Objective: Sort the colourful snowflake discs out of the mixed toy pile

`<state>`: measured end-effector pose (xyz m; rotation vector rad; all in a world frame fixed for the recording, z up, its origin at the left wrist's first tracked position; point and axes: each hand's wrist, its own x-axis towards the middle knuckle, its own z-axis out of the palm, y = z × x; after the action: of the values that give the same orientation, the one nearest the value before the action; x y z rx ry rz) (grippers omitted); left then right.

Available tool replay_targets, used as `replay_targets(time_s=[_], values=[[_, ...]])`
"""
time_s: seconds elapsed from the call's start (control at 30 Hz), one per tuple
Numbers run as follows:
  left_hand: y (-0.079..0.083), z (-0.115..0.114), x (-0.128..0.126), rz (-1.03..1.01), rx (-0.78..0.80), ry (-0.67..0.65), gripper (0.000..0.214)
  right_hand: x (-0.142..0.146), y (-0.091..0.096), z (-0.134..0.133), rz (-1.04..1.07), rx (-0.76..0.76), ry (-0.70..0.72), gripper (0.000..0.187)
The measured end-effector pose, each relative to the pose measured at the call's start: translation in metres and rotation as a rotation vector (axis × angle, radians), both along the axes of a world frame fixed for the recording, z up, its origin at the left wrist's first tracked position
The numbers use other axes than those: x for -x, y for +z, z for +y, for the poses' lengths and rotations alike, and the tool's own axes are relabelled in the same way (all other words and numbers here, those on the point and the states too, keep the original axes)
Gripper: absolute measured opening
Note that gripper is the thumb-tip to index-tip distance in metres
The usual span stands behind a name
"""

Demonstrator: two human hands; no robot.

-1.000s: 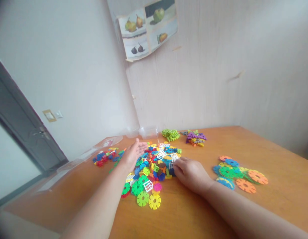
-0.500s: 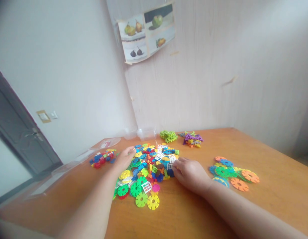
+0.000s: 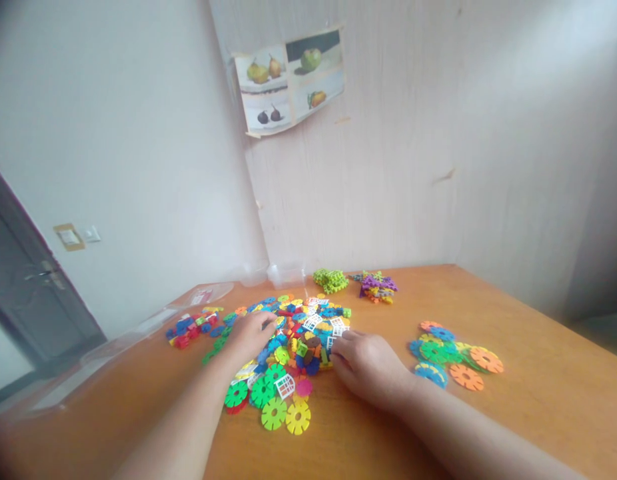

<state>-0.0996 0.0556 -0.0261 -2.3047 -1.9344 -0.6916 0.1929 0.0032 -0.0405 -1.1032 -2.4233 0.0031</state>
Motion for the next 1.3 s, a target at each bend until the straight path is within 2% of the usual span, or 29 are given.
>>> replay_targets(time_s=[0.33, 0.83, 0.97, 1.07, 1.17, 1.3], values=[[0.003, -0.008, -0.014, 0.06, -0.041, -0.001, 0.018, -0.002, -0.001, -0.003, 0.019, 0.001, 0.028, 0.021], [0.008, -0.015, -0.025, -0.074, -0.117, -0.104, 0.025, -0.002, 0.001, -0.006, 0.025, 0.036, 0.009, 0.022], [0.012, -0.018, -0.032, -0.29, -0.06, -0.191, 0.027, 0.001, 0.006, -0.009, 0.085, 0.029, -0.019, 0.019], [0.016, -0.029, -0.048, -0.509, 0.045, -0.243, 0.031, 0.003, 0.01, -0.012, 0.162, -0.008, -0.03, 0.036], [0.019, -0.044, -0.067, -0.646, 0.155, -0.329, 0.033, 0.005, 0.012, -0.016, 0.176, -0.024, -0.006, 0.052], [0.017, -0.057, -0.083, -0.783, 0.32, -0.433, 0.035, 0.008, 0.015, -0.02, 0.141, -0.009, 0.046, 0.056]])
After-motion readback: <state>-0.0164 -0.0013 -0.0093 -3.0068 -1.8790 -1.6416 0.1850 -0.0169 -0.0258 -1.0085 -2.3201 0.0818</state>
